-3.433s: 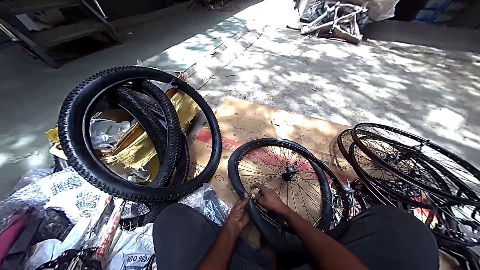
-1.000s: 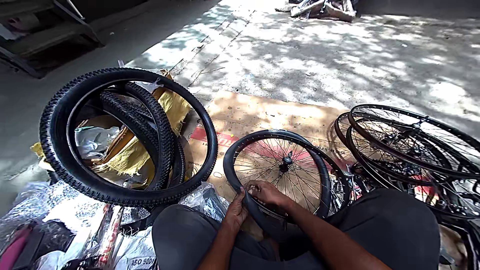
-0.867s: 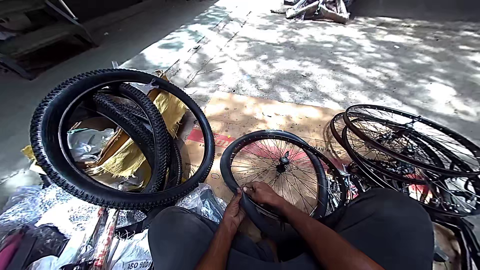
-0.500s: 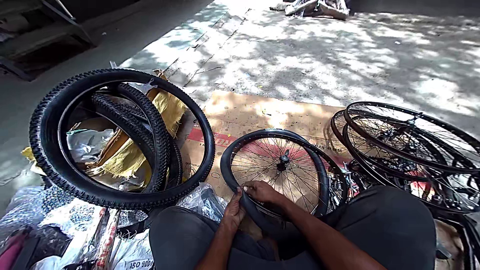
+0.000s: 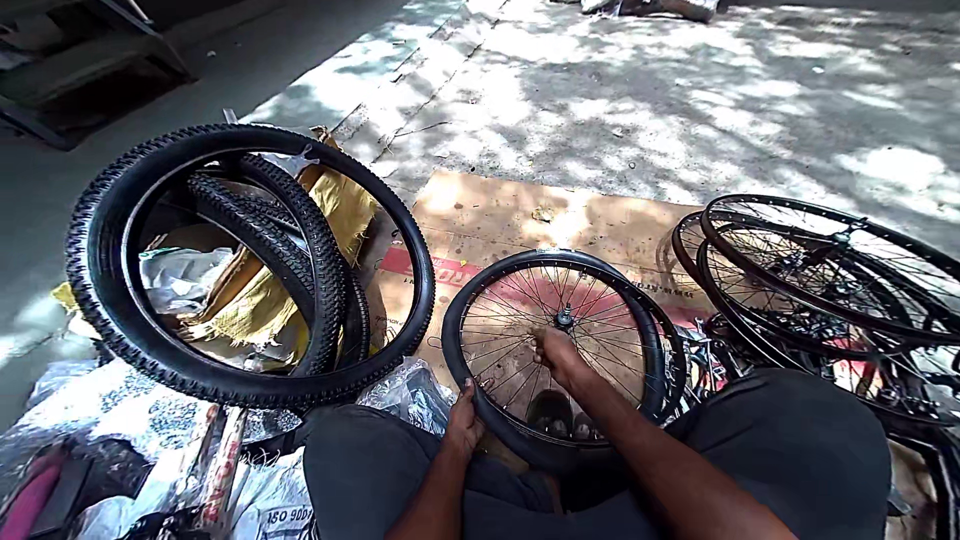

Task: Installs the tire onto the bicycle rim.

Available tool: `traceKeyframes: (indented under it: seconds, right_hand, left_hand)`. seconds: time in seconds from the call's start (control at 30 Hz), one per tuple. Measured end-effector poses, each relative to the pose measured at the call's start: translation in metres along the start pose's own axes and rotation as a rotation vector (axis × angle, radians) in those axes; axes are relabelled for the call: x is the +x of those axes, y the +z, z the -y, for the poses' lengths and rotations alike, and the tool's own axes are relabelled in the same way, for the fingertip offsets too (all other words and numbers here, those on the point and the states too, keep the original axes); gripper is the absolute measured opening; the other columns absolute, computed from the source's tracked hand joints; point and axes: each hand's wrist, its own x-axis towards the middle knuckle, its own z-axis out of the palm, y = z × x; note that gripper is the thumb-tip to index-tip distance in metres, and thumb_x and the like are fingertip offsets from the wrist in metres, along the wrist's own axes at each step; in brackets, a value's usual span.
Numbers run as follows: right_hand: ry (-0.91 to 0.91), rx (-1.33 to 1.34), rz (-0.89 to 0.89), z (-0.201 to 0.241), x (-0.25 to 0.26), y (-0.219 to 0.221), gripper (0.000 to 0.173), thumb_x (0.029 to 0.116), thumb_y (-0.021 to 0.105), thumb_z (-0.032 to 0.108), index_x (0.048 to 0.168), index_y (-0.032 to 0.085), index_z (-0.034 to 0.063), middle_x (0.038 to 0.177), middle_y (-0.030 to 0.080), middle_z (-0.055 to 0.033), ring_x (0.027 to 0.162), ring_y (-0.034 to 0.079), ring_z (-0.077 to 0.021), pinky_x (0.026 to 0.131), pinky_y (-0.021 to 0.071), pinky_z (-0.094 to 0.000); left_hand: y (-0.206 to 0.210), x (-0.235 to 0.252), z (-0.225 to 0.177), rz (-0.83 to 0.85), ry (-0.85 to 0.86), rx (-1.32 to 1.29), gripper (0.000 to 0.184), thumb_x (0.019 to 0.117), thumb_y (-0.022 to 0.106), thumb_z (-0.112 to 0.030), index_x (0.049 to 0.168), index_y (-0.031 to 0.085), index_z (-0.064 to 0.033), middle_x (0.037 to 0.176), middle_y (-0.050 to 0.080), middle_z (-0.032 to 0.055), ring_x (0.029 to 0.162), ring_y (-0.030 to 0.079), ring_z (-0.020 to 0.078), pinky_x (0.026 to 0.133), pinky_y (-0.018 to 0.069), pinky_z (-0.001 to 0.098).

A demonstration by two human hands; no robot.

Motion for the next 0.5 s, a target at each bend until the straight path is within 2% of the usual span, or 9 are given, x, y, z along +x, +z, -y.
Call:
traceKeyframes:
  seconds: [0.07,0.1,0.17,0.27,0.33,0.4,0.5]
  right_hand:
    - [0.215,0.236,0.009,-0.003,0.008,-0.007,0.018,0.1070,0.051,0.021,0.109,0.062,0.0068,0.073,0.055,0.0007,0.054,0.050,-0.0076,0.051,0.0457,-0.0235]
    - [0.294,0.220,0.041,-0.010,0.010,-0.007,0.016,0.1054,0.053,0.017,0.109,0.062,0.0046,0.072,0.056,-0.0005,0.055,0.052,-0.0085,0.053,0.0483,-0.0240]
    - [0.380,0.121,0.152,-0.028,0.011,0.002,0.019,0.1044,0.053,0.010,0.119,0.061,-0.0004,0.077,0.058,-0.0034,0.060,0.056,-0.0107,0.059,0.0521,-0.0255]
    - [0.276,-0.004,0.321,-0.037,0.008,0.021,0.021,0.1058,0.049,0.002,0.123,0.059,-0.0033,0.095,0.068,-0.0081,0.075,0.067,-0.0122,0.071,0.0575,-0.0276]
    - [0.185,-0.012,0.397,-0.038,0.008,0.028,0.027,0.1046,0.046,-0.003,0.130,0.055,-0.0042,0.108,0.070,-0.0149,0.085,0.072,-0.0192,0.080,0.0609,-0.0352]
    - [0.168,-0.012,0.433,-0.041,0.012,0.030,0.025,0.1079,0.046,0.004,0.133,0.048,0.0000,0.111,0.072,-0.0152,0.087,0.075,-0.0221,0.080,0.0619,-0.0372]
    - [0.165,-0.086,0.458,-0.055,0.023,0.029,0.021,0.1103,0.048,0.016,0.124,0.054,0.0005,0.106,0.074,-0.0124,0.082,0.075,-0.0201,0.075,0.0621,-0.0351]
  left_hand:
    - [-0.001,0.001,-0.002,0.008,-0.008,-0.041,0.042,0.1102,0.041,-0.036,0.135,0.055,-0.0050,0.112,0.068,0.0194,0.084,0.068,0.0280,0.074,0.0588,0.0428]
    - [-0.001,0.002,-0.002,0.007,-0.004,-0.069,0.043,0.1101,0.040,-0.038,0.134,0.056,-0.0050,0.113,0.068,0.0202,0.084,0.068,0.0291,0.074,0.0587,0.0441]
    - [0.001,0.004,-0.003,0.004,0.015,-0.125,0.047,0.1090,0.037,-0.043,0.133,0.055,-0.0061,0.113,0.067,0.0212,0.086,0.068,0.0313,0.073,0.0578,0.0470]
    - [0.006,0.004,-0.003,0.003,0.034,-0.121,0.049,0.1082,0.038,-0.049,0.126,0.057,-0.0069,0.105,0.067,0.0183,0.084,0.067,0.0296,0.073,0.0576,0.0463]
    - [0.005,0.005,-0.002,-0.007,0.031,-0.081,0.044,0.1080,0.043,-0.045,0.121,0.060,-0.0058,0.100,0.066,0.0160,0.082,0.066,0.0272,0.073,0.0581,0.0438]
    - [0.003,0.007,-0.001,-0.022,0.025,-0.037,0.040,0.1077,0.047,-0.041,0.120,0.061,-0.0055,0.099,0.066,0.0149,0.080,0.066,0.0261,0.072,0.0581,0.0428]
    - [0.003,0.010,-0.002,-0.026,0.019,-0.004,0.041,0.1086,0.045,-0.040,0.121,0.060,-0.0033,0.099,0.067,0.0173,0.079,0.067,0.0279,0.073,0.0589,0.0442]
